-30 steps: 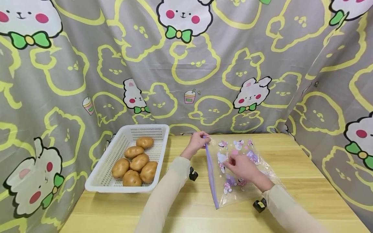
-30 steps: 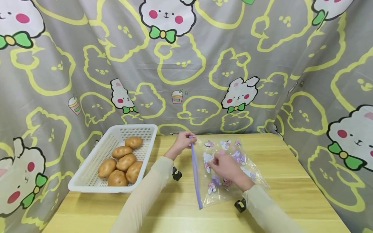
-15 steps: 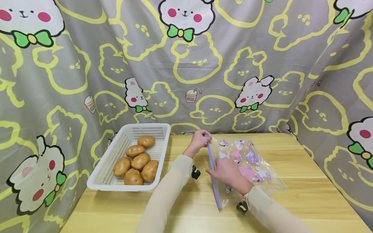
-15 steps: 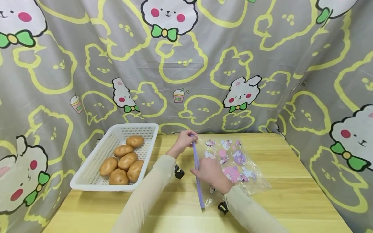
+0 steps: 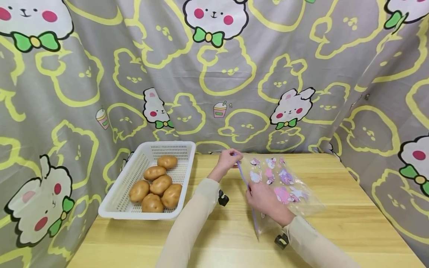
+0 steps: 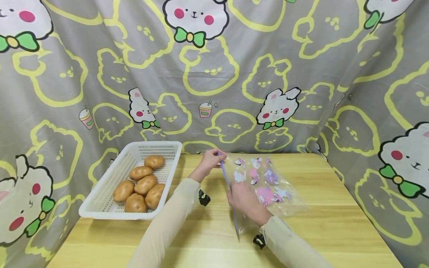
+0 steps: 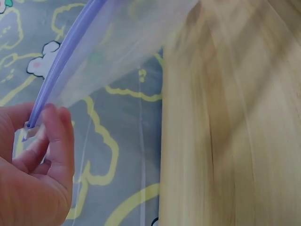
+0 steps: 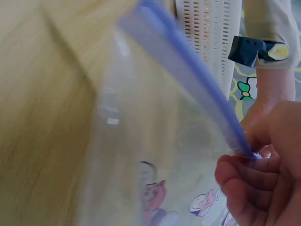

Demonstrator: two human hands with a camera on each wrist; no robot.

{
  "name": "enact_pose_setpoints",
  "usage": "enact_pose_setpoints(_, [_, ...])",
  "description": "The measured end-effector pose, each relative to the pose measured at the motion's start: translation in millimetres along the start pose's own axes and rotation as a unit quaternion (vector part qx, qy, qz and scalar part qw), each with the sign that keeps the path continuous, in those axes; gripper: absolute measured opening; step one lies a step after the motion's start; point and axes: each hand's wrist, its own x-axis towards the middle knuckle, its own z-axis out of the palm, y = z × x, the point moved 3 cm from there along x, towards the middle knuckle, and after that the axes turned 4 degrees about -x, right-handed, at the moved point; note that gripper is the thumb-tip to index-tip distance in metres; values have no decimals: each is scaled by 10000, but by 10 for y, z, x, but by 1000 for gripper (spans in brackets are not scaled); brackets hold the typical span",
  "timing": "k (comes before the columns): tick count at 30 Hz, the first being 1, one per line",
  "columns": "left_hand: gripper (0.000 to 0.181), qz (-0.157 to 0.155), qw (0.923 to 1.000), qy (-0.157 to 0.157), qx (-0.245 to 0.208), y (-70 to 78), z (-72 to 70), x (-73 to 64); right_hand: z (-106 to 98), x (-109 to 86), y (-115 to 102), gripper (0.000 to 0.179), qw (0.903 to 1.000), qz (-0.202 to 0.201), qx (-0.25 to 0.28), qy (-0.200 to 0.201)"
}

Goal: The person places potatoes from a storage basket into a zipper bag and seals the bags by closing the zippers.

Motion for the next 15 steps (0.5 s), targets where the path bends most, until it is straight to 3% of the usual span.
enact_pose_setpoints(5, [23, -184, 9988, -382, -226, -37, -4, -118, -47, 27, 14, 16, 9986, 313, 410, 77])
enact_pose_setpoints(10, [28, -350, 9969, -511, -483, -145, 5, -261, -72, 45, 21, 15, 9973, 403, 566, 227])
enact_pose_setpoints(15, [29, -60, 9962, -463, -730, -190, 3, -414, -61, 74, 41, 14, 9952, 339, 826, 395])
